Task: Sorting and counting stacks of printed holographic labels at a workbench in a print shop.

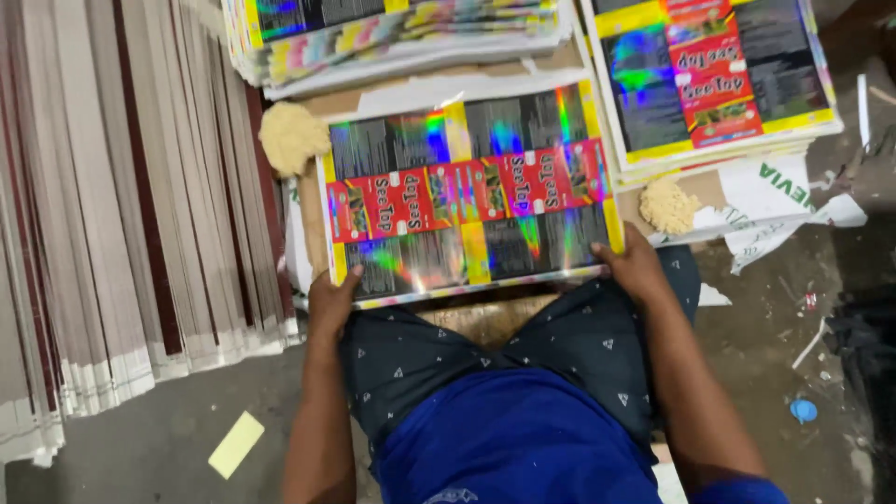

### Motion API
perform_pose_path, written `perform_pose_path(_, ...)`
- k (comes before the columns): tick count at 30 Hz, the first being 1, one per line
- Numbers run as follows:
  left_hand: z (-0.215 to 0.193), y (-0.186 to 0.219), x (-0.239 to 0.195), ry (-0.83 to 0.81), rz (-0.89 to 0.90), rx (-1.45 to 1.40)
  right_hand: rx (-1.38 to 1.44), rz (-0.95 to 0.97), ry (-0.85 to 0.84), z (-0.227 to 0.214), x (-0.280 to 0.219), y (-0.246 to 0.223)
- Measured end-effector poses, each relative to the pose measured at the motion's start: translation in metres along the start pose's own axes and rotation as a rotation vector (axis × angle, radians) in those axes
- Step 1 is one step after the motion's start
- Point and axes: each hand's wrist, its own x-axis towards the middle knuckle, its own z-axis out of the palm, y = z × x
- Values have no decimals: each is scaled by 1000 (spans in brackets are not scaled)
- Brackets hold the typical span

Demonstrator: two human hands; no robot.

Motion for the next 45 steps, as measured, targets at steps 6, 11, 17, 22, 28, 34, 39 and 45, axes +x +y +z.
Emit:
perform_pose_path(6, 7, -7, -7, 139, -49, 56, 317, -5, -73, 1, 0, -1)
perform_pose_path(11, 9, 26, -31, 132, -56, 56, 380, 268, 2, 5, -7, -16)
perform_pose_path(17, 8, 4, -19, 70, -17, 2, 394, 183, -76, 3, 1, 22)
perform_pose_path(22, 19, -56, 1, 101, -43, -218, 374, 42, 41, 10, -2, 21)
perform_pose_path(28, 16, -45, -8, 185, -91, 39, 198, 382, 4, 1, -20, 20)
perform_pose_path(34, 16, -50, -8, 203, 16, 323, 738, 432, -77, -1, -26, 57)
perform_pose_path(39, 15, -66, -4, 202, 65, 419, 713, 454, -53, 4, -43, 34)
perform_pose_path(45, 5, -61, -3, 200, 80, 401, 47, 173, 91, -1, -60, -31)
